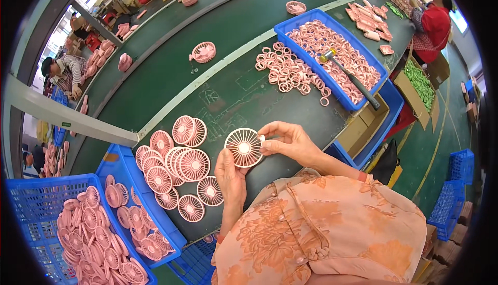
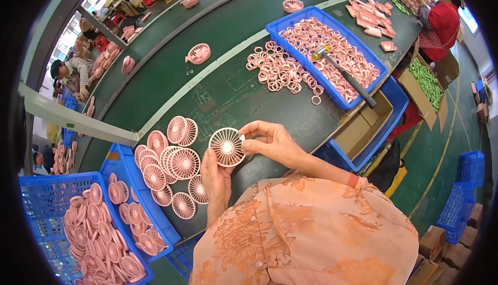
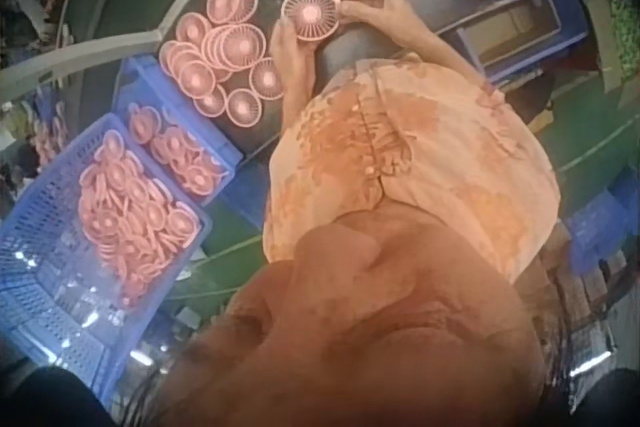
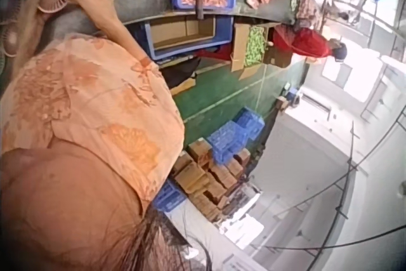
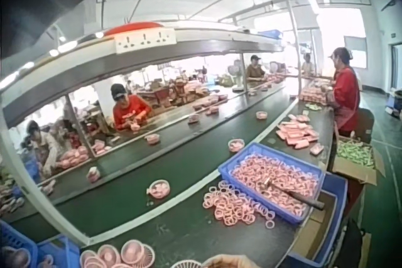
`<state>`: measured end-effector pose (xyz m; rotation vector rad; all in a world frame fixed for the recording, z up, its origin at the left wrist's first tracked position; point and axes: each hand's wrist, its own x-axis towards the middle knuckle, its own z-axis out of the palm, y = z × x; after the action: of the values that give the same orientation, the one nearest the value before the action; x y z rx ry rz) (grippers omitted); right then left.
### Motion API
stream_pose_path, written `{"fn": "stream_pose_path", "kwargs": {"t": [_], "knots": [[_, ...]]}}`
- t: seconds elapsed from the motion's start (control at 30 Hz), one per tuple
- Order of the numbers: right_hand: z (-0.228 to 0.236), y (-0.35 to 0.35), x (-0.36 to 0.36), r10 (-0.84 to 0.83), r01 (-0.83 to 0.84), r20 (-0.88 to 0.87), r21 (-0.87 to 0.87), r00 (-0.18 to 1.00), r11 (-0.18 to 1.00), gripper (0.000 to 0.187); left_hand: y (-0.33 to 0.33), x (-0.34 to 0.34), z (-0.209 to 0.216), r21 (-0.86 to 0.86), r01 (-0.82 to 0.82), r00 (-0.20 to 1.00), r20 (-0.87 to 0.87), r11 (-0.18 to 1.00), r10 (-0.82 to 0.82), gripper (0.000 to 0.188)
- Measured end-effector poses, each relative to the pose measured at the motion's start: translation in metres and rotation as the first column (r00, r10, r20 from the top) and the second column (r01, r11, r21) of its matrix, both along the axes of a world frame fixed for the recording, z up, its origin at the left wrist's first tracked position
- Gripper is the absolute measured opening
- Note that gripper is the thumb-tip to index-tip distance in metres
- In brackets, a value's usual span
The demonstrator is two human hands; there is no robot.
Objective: The person taps fan grilles on a table using a small mallet, arranges and stacks them by hand, and then fits small plastic inserts into the center of the fan grilles.
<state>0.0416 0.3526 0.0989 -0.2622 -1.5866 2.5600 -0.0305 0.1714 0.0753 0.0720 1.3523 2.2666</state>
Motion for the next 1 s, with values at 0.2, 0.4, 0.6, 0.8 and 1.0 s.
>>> {"fn": "stream_pose_path", "kwargs": {"t": [0.2, 0.4, 0.6, 0.8, 1.0], "knots": [[0.009, -0.010, -0.010, 0.029, -0.031, 0.013, 0.254, 1.000, 0.967, 0.032, -0.005, -0.003, 0.001, 0.060, -0.012, 1.000, 0.017, 0.998, 0.011, 0.026], [0.022, -0.026, -0.026, 0.044, 0.042, -0.123, 0.619, 0.992, 0.784, 0.026, -0.012, -0.004, -0.001, 0.107, -0.043, 0.999, 0.033, 0.993, 0.039, 0.020], [0.011, -0.033, -0.037, 0.113, 0.208, -0.325, 0.799, 0.939, 0.565, 0.025, -0.015, -0.004, -0.005, 0.051, -0.052, 0.999, -0.006, 0.997, 0.053, 0.022], [0.010, -0.031, -0.036, 0.094, 0.185, -0.248, 0.882, 0.964, 0.433, 0.017, -0.011, 0.001, -0.009, -0.017, -0.057, 0.991, -0.126, 0.998, 0.055, 0.023], [0.008, -0.029, -0.036, 0.096, 0.166, -0.248, 0.843, 0.964, 0.511, 0.016, -0.015, 0.000, -0.003, -0.052, 0.008, 0.993, -0.114, 0.999, -0.014, 0.022]]}}
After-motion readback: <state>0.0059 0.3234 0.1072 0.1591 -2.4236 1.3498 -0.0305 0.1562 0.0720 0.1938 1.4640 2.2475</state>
